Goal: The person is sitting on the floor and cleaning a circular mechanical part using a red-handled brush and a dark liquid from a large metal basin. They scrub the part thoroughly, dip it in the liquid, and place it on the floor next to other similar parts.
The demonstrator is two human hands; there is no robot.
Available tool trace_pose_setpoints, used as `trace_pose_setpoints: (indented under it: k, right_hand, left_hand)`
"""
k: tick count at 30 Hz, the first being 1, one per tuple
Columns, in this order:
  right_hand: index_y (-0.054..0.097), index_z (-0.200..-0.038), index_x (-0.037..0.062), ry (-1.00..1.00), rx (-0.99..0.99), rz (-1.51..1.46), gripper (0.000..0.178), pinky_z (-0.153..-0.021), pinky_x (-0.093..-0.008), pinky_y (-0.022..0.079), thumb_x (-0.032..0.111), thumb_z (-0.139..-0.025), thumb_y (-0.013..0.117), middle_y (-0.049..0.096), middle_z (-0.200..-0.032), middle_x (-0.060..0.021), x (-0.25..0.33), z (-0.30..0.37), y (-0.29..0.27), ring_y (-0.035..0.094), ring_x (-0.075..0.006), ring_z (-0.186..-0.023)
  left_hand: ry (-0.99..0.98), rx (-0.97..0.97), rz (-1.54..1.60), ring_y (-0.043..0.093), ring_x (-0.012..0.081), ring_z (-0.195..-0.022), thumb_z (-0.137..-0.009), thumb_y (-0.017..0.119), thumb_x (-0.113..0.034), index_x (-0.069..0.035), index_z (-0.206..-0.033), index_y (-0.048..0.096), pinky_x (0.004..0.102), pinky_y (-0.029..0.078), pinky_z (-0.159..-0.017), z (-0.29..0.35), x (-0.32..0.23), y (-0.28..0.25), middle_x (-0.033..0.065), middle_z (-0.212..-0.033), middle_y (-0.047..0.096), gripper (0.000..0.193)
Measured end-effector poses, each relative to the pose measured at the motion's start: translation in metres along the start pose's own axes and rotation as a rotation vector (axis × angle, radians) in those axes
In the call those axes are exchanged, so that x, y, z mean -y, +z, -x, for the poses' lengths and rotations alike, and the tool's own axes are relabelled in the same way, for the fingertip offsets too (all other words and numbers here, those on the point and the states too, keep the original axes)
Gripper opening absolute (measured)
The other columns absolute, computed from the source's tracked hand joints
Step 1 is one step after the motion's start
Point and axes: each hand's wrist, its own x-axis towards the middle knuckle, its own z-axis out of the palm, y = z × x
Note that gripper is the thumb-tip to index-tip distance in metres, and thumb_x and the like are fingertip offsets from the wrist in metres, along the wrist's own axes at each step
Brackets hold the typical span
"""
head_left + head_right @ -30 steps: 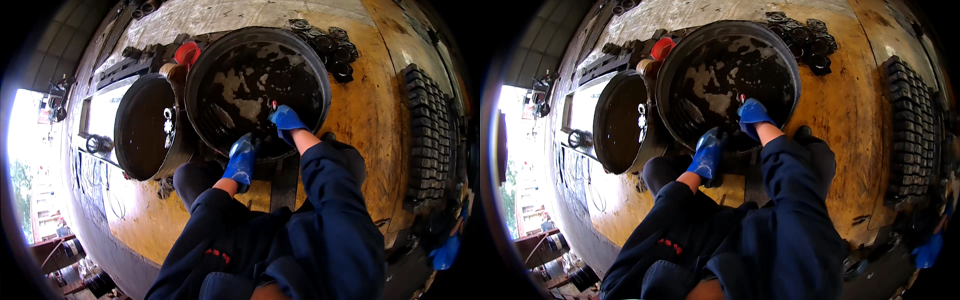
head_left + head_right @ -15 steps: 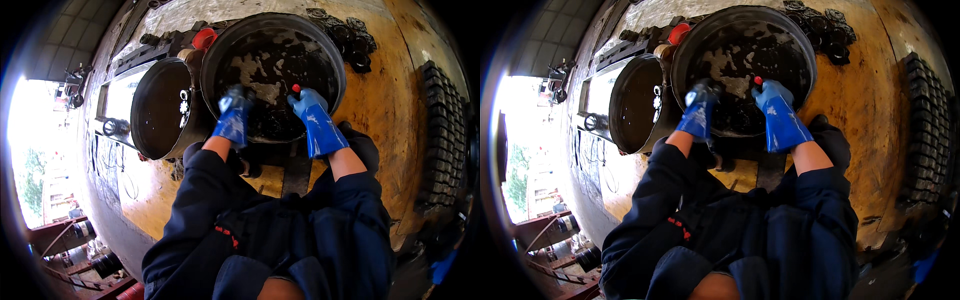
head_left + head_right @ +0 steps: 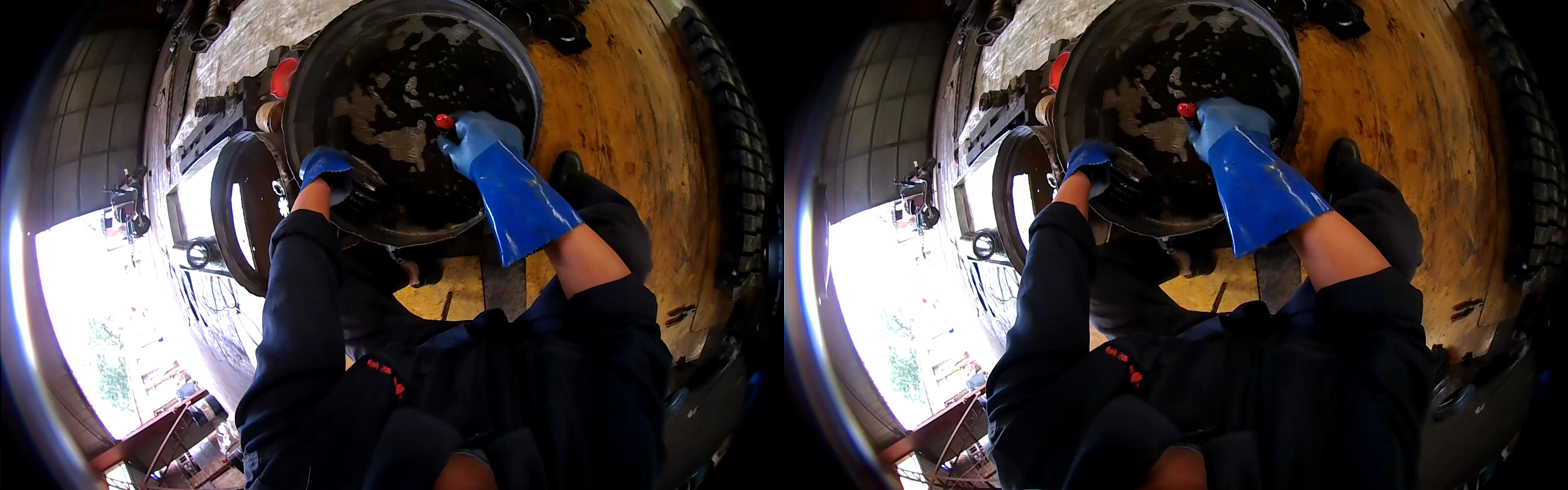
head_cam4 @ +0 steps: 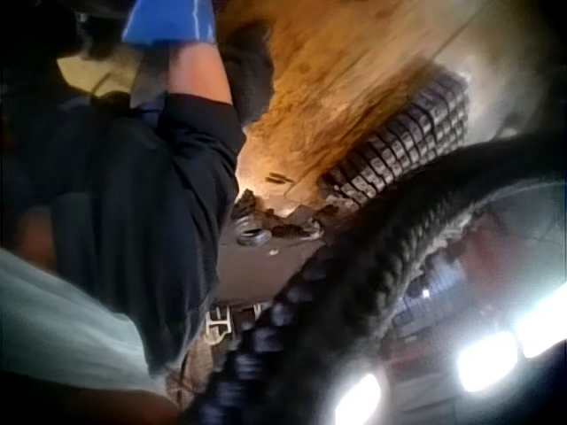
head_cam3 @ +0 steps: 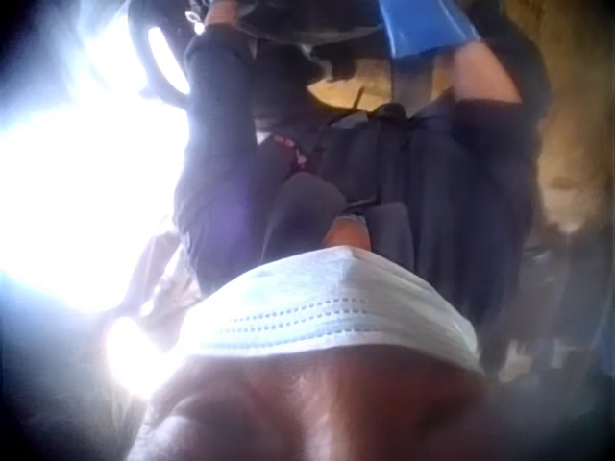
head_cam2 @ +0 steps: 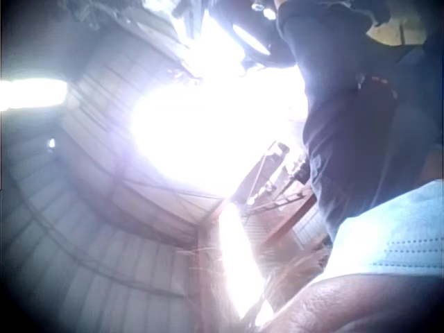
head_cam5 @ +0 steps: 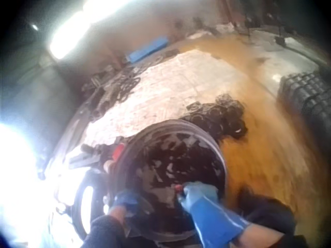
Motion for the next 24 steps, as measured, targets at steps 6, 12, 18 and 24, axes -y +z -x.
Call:
trace_pose_setpoints:
  k: [6,12,18,24]
  right_hand:
    - [0.07,-0.107,0.0144,-0.009,0.004,0.026,0.03,-0.076,-0.0376,0.057,0.04,-0.095,0.061,0.072,-0.089,-0.0059,-0.002,-0.002,0.004,0.071,-0.0225,-0.081]
    - [0.07,-0.109,0.0142,-0.012,-0.01,0.057,0.029,-0.077,-0.0379,0.057,0.038,-0.095,0.061,0.072,-0.094,-0.0058,-0.004,-0.009,0.014,0.071,-0.0219,-0.086]
    - [0.07,-0.111,0.0133,-0.009,-0.012,0.107,0.029,-0.08,-0.0379,0.057,0.036,-0.093,0.063,0.072,-0.101,-0.0077,-0.01,-0.02,0.03,0.071,-0.025,-0.092]
    - [0.069,-0.118,0.0133,0.37,0.083,-0.195,0.034,-0.088,-0.0411,0.055,0.032,-0.091,0.066,0.071,-0.112,-0.0125,-0.046,-0.073,0.088,0.07,-0.028,-0.101]
  left_hand:
    - [-0.176,0.135,0.045,0.064,0.0334,-0.115,-0.085,0.061,-0.032,-0.016,-0.115,0.072,0.0396,0.052,-0.097,0.012,-0.039,-0.055,0.0143,-0.123,0.067,0.036]
    - [-0.21,0.085,0.086,0.065,0.0338,-0.113,-0.079,0.069,-0.032,-0.017,-0.115,0.073,0.0384,0.053,-0.096,-0.011,-0.06,-0.061,0.0152,-0.122,0.068,0.04]
    - [-0.3,-0.021,0.82,0.069,0.0377,-0.096,-0.078,0.075,-0.029,-0.004,-0.116,0.068,0.0399,0.056,-0.084,-0.048,-0.039,0.002,0.0203,-0.106,0.071,0.046]
    - [0.457,-0.317,0.314,0.07,0.0366,-0.09,-0.079,0.068,-0.015,-0.007,-0.1,0.073,0.0418,0.057,-0.079,-0.065,-0.057,0.023,0.0195,-0.096,0.072,0.023]
